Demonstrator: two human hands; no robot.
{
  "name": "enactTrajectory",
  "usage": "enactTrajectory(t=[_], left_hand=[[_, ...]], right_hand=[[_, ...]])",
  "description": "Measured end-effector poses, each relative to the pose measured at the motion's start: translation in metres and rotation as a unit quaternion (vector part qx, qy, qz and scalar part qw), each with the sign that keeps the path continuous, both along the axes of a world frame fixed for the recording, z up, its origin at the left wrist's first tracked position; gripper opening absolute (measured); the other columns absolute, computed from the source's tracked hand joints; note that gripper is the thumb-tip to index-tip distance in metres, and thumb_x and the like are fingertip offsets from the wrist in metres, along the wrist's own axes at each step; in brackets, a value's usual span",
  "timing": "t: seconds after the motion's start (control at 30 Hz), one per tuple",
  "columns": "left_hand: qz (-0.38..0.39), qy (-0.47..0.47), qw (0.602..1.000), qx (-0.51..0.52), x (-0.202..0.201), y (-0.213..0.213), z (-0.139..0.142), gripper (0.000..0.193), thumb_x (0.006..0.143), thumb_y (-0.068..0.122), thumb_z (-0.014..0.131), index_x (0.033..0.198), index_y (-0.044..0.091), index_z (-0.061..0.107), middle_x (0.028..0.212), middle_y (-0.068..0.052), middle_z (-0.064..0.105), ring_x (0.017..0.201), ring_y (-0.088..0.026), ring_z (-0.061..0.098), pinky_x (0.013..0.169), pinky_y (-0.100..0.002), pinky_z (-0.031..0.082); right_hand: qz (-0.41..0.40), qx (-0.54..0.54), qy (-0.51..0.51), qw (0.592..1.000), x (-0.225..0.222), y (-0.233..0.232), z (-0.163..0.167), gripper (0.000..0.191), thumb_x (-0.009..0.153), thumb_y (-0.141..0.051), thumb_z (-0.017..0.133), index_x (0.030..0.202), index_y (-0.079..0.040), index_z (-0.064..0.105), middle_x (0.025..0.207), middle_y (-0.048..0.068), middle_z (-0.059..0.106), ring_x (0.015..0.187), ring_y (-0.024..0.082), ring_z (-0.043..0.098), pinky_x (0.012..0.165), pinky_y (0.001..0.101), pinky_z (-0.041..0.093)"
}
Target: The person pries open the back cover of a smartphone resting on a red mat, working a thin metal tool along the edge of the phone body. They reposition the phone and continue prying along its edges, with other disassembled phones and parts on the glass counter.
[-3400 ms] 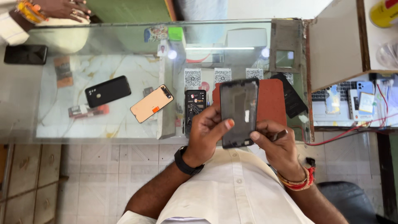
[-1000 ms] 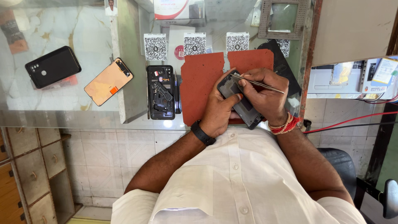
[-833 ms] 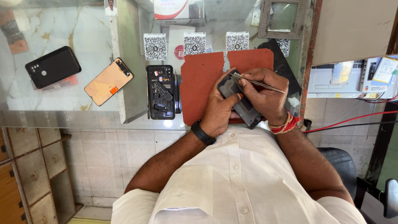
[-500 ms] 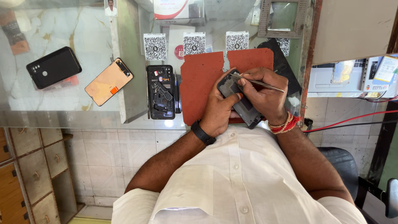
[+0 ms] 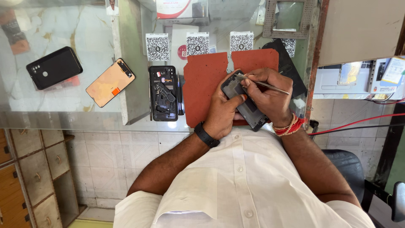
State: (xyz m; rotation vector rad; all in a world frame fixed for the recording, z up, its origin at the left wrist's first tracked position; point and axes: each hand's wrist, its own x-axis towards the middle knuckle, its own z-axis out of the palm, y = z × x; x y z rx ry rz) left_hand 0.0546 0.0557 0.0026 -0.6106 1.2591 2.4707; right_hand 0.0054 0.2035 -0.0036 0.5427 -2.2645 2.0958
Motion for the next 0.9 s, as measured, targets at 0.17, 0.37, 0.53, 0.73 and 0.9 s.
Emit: enactTrajectory(t=[0.17,0.37,0.53,0.73,0.9], left_hand=[[-0.001,-0.030,1.000,-0.001,-0.0013,0.0007,0.0020,0.069,0.089,-0.012,0.051,0.154,0.010,0.040,0.133,-0.011,0.057,0.115,-0.018,0.062,0.088,-0.034,0.063],[-0.001,-0.007,1.000,-0.003,-0.0011,0.0012,-0.0013,0.070,0.091,-0.014,0.052,0.155,0.009,0.040,0.135,-0.012,0.057,0.117,-0.017,0.061,0.093,-0.032,0.061],[0.001,-0.017,1.000,-0.004,-0.0008,0.0020,-0.0038,0.070,0.090,-0.013,0.052,0.155,0.009,0.040,0.135,-0.011,0.057,0.117,-0.017,0.062,0.092,-0.033,0.062],[0.002,-0.017,1.000,-0.008,-0.0003,0.0029,-0.0044,0.070,0.089,-0.013,0.052,0.155,0.008,0.040,0.134,-0.011,0.058,0.116,-0.017,0.061,0.092,-0.033,0.062],[0.005,-0.008,1.000,-0.007,-0.0010,0.0034,-0.0025,0.068,0.091,-0.013,0.053,0.155,0.007,0.041,0.133,-0.011,0.057,0.116,-0.017,0.060,0.092,-0.032,0.062]], right_hand=[[-0.013,-0.009,-0.027,0.999,0.0012,0.0006,-0.0031,0.008,0.098,0.012,0.070,0.103,0.008,0.066,0.104,0.016,0.074,0.096,0.018,0.075,0.084,0.0286,0.065],[0.019,-0.043,-0.014,0.999,-0.0011,0.0039,-0.0045,0.008,0.097,0.013,0.069,0.101,0.008,0.064,0.108,0.017,0.073,0.099,0.019,0.075,0.088,0.0293,0.064],[0.022,-0.039,-0.016,0.999,-0.0001,0.0041,-0.0040,0.008,0.097,0.013,0.069,0.101,0.008,0.065,0.108,0.018,0.073,0.100,0.020,0.075,0.088,0.0294,0.064],[0.022,-0.032,-0.012,0.999,-0.0001,0.0046,-0.0044,0.008,0.098,0.013,0.070,0.102,0.008,0.066,0.108,0.018,0.073,0.100,0.019,0.075,0.088,0.0295,0.064],[-0.006,-0.044,-0.055,0.998,0.0004,0.0026,-0.0067,0.006,0.100,0.011,0.067,0.105,0.008,0.065,0.108,0.017,0.073,0.100,0.017,0.075,0.086,0.0280,0.065]])
